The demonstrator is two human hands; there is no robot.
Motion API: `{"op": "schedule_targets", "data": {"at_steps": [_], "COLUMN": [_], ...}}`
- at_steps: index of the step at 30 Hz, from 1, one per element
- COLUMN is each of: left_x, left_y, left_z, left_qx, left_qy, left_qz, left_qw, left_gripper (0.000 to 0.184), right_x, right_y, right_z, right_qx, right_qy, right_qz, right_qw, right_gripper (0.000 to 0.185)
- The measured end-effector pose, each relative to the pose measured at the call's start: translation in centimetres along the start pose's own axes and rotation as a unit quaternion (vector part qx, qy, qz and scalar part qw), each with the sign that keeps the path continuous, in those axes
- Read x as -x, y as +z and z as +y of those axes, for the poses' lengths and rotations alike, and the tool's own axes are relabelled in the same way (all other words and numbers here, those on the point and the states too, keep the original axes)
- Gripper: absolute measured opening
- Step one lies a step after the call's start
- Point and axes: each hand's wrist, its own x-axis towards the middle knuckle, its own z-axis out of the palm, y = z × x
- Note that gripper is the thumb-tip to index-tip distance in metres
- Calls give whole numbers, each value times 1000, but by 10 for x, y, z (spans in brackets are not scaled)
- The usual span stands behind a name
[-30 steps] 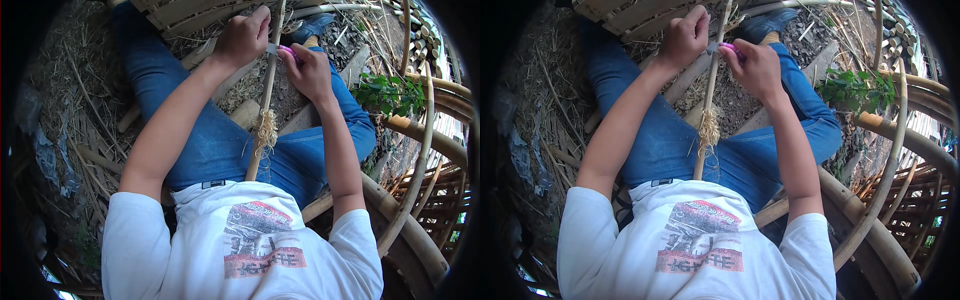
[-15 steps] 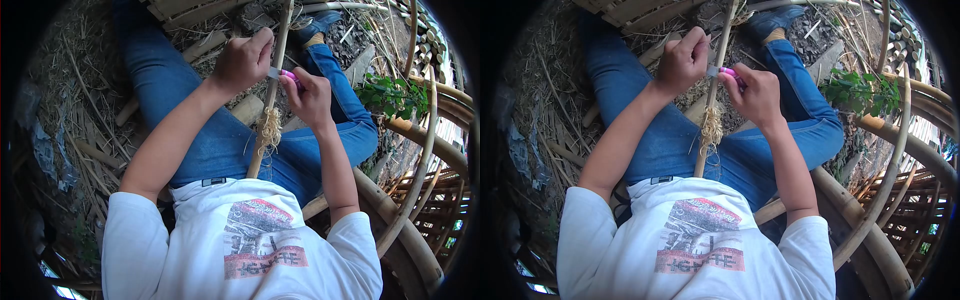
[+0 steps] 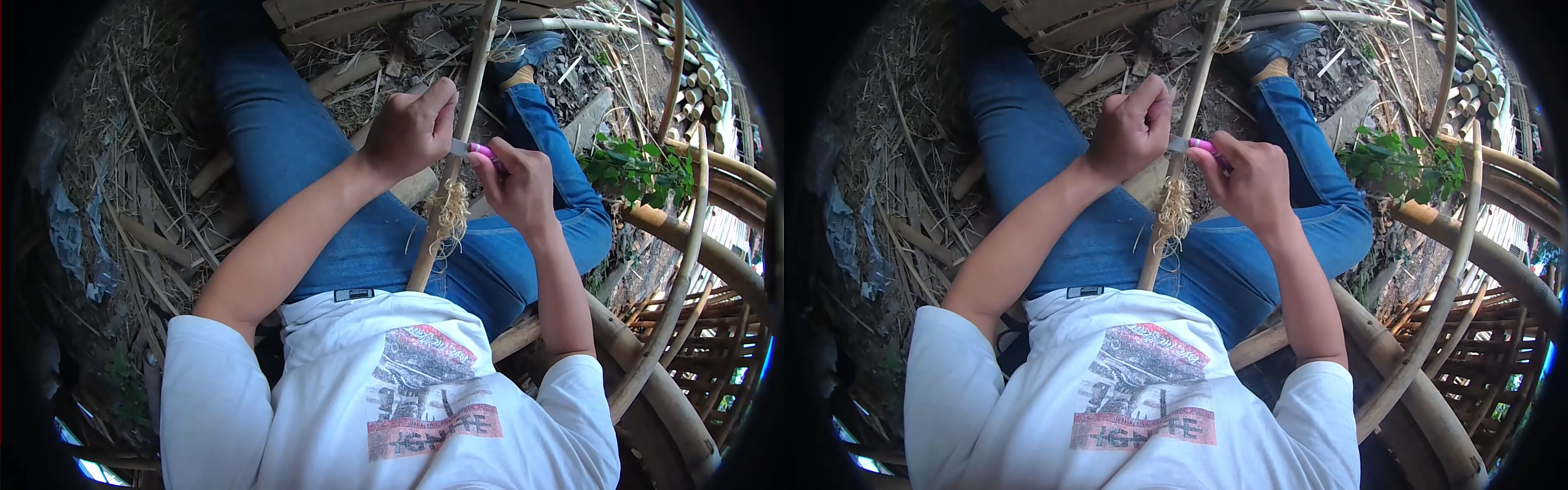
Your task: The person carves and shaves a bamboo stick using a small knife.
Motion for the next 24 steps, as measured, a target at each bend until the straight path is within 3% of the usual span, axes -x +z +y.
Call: {"op": "schedule_targets", "data": {"at_steps": [8,11,15,18,21,24], "left_x": [-51,-65,-76,-70,-65,-56], "left_y": [20,26,29,46,47,41], "left_z": [-29,-40,-58,-68,-64,-58], "left_qx": [-28,-11,-14,-28,-51,-9], "left_qy": [-17,-22,-117,-60,-73,-99], "left_qz": [51,77,61,164,148,131], "left_qw": [998,997,991,984,985,986], "left_gripper": [18,21,22,21,20,8], "right_x": [-51,-74,-105,-113,-107,-96], "right_y": [-16,-23,-30,-36,-35,-31], "right_z": [17,25,28,28,30,24], "right_qx": [110,133,182,209,195,188], "right_qy": [-37,-40,-63,-87,-87,-80], "right_qz": [62,42,10,-9,-17,-25], "right_qw": [991,989,981,974,977,979], "right_gripper": [35,34,35,36,37,38]}}
